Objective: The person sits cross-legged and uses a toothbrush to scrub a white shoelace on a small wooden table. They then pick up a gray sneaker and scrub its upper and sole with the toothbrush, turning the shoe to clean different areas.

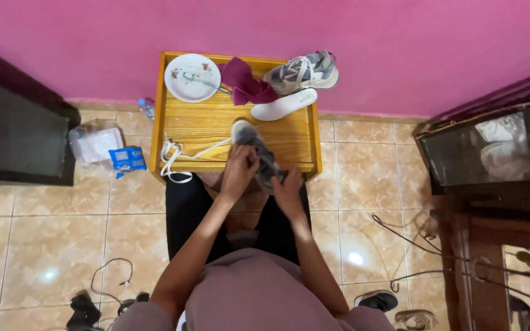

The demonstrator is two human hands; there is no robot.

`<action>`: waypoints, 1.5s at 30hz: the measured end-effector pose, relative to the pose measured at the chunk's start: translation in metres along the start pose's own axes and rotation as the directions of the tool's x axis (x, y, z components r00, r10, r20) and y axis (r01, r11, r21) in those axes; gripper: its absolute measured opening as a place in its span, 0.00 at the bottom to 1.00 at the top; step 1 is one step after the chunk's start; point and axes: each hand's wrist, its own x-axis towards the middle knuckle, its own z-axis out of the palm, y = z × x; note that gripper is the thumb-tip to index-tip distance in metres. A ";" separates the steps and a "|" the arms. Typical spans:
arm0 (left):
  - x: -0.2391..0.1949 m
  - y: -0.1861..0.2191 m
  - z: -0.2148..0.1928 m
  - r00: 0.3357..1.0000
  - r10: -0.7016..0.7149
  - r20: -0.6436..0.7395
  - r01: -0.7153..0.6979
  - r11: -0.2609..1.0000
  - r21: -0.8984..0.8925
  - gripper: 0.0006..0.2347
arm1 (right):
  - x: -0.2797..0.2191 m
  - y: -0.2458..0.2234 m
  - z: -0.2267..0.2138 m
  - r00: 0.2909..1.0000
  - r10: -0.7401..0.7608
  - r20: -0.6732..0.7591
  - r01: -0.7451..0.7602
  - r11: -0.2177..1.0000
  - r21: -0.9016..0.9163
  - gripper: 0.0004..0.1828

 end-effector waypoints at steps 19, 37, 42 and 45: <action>-0.046 -0.010 -0.031 0.935 0.251 0.250 -0.353 0.718 0.600 0.15 | -0.049 -0.037 0.025 0.957 -0.014 0.291 -0.092 0.933 0.348 0.18; -0.048 -0.022 -0.009 0.928 -0.258 0.269 0.002 0.725 0.688 0.43 | -0.039 0.001 0.046 0.955 -0.121 0.269 0.007 0.922 0.388 0.18; -0.049 -0.021 -0.008 0.926 -0.288 0.242 0.102 0.811 0.576 0.43 | -0.038 -0.002 0.041 0.954 -0.122 0.274 -0.005 0.907 0.422 0.17; -0.048 -0.004 -0.014 0.889 -0.419 0.187 0.296 0.835 0.465 0.43 | -0.037 -0.005 0.038 0.954 -0.119 0.276 -0.017 0.895 0.446 0.17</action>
